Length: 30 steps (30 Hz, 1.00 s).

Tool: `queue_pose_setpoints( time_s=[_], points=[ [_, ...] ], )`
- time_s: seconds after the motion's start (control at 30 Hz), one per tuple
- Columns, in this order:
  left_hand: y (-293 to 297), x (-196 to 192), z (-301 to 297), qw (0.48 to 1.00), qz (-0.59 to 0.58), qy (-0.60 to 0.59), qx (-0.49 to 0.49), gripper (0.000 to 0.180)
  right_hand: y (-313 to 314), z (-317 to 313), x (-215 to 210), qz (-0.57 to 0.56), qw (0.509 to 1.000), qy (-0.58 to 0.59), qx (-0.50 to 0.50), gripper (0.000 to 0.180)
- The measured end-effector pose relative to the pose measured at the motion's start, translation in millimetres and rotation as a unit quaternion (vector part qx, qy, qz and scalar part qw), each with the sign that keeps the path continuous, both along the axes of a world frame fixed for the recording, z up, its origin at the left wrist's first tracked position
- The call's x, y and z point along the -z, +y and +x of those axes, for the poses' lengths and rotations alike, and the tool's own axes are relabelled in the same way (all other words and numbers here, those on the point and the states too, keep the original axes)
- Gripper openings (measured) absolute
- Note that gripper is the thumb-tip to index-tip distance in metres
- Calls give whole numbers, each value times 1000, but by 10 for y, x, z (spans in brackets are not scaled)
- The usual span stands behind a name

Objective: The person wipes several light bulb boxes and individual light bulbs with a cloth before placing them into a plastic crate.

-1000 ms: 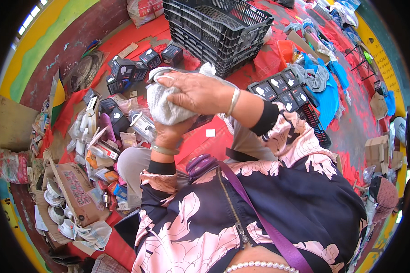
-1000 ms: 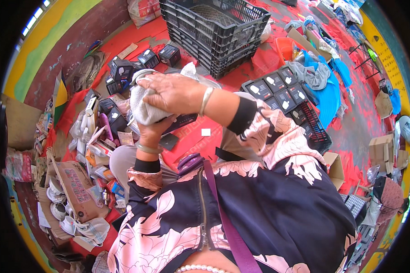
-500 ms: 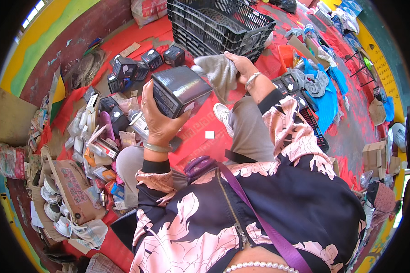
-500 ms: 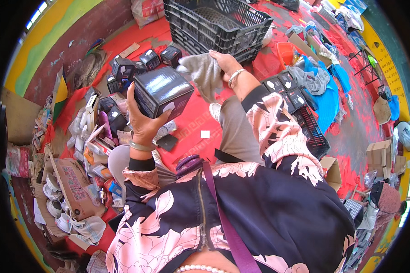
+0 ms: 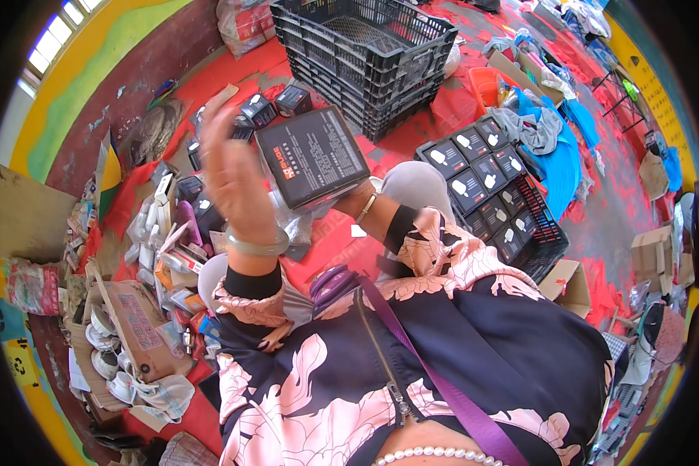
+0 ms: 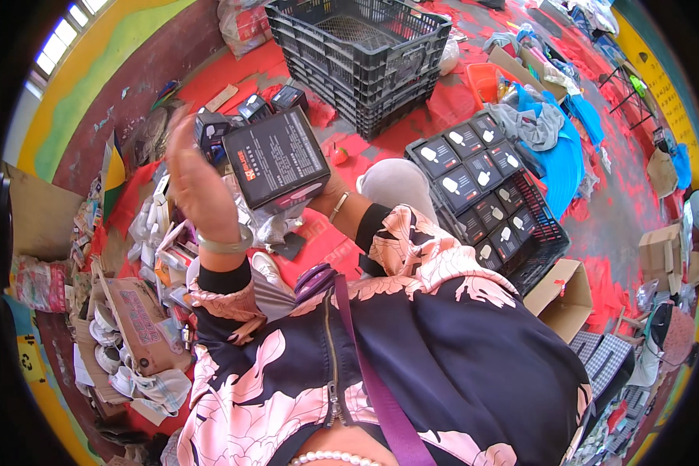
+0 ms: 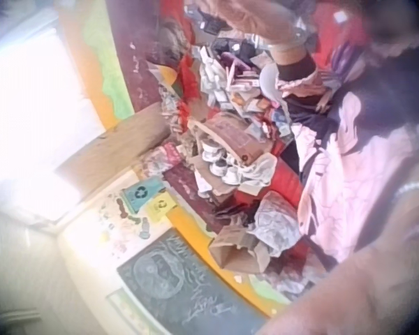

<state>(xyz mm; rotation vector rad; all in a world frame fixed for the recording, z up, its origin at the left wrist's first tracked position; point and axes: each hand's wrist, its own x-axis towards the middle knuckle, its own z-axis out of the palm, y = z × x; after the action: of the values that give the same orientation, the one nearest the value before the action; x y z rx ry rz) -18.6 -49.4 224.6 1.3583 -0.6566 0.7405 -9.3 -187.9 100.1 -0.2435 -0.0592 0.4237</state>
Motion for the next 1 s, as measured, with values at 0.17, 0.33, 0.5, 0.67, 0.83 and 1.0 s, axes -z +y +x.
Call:
queue_pose_setpoints(
  time_s=[0.17, 0.33, 0.5, 0.67, 0.83, 1.0],
  points=[
    [36, 472, -88, 902, -214, 322, 191, 38, -236, 156, 230, -8, 999, -19, 32, 41],
    [130, 866, -241, 788, -259, 462, 314, 50, -277, 132, 541, -113, 987, 62, 93, 38],
    [168, 920, -256, 765, -304, 485, 296, 39, -290, 69, 391, -262, 935, 92, 218, 39],
    [338, 1055, -148, 822, -273, 467, 179, 31, -528, 143, -227, -333, 876, -84, 339, 50],
    [375, 1309, -3, 828, -239, 489, 137, 32, -243, -159, -442, -643, 593, -419, 246, 53],
    [415, 1644, 41, 829, -233, 485, 154, 40, 153, -141, -298, -768, 260, -544, 217, 50]
  ],
)
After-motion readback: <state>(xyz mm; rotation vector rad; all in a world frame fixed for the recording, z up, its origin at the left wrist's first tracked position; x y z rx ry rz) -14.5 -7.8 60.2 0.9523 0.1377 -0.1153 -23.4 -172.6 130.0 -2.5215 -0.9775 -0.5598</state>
